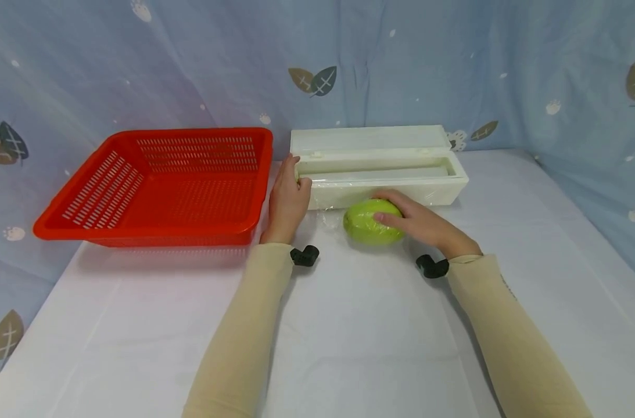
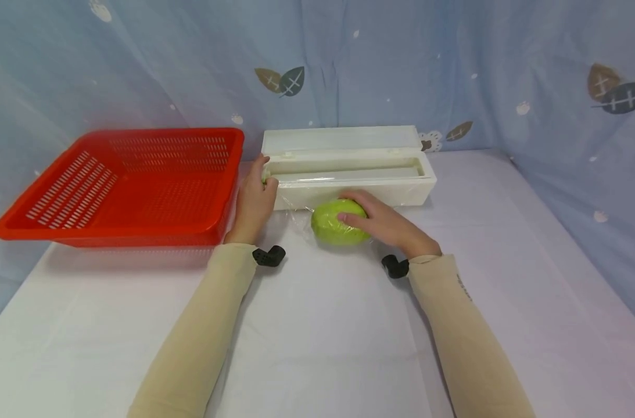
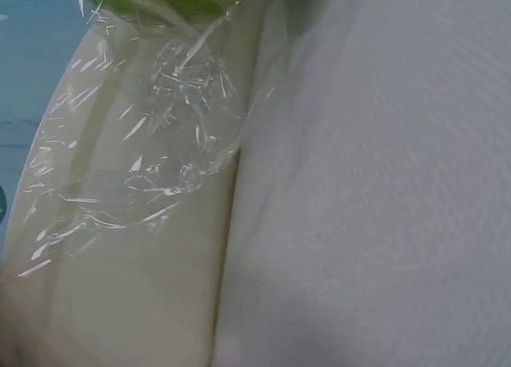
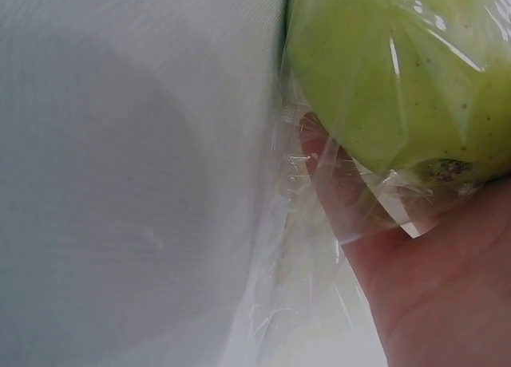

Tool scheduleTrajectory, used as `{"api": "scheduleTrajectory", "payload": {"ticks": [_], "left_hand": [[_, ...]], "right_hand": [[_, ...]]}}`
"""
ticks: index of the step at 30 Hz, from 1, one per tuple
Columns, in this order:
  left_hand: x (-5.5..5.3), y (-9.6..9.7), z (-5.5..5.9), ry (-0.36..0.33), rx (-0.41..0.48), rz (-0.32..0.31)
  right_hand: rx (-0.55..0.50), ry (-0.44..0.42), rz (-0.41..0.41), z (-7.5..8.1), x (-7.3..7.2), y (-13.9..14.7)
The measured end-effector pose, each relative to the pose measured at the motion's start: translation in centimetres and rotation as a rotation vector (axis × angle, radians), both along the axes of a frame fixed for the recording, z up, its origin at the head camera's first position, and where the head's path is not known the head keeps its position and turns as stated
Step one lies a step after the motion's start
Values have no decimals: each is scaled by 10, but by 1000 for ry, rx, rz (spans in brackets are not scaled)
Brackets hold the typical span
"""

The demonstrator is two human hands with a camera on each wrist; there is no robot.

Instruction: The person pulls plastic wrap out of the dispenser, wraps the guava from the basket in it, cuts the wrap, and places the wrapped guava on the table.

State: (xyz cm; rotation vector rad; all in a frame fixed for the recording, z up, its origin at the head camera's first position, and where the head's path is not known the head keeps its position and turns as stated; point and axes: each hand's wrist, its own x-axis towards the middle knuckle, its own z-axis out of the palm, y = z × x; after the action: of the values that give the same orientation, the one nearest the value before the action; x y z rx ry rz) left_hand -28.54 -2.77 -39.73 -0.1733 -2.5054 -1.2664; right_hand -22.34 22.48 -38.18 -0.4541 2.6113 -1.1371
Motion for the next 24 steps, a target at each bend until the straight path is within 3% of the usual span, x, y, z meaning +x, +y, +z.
{"api": "scheduleTrajectory", "payload": {"ticks": [11,15,17,19,21,24], "left_hand": [[2,3,9,196,-96,-50],[8,6,16,326,-89,-99],[12,10,21,371,-78,-171],[17,14,26,380,-82,-285],[22,20,29,326,-93,-419],[29,28,31,183,-150,-584]], "right_hand": [[-14,16,11,-2,0,0],[-7,8,18,-3,0,0],[-6,14,24,-3,-1,0],[-10,25,27,-2,-1,1],[-20,34,37,-2,-1,1],[-43,32,56,-3,-2,1]]}}
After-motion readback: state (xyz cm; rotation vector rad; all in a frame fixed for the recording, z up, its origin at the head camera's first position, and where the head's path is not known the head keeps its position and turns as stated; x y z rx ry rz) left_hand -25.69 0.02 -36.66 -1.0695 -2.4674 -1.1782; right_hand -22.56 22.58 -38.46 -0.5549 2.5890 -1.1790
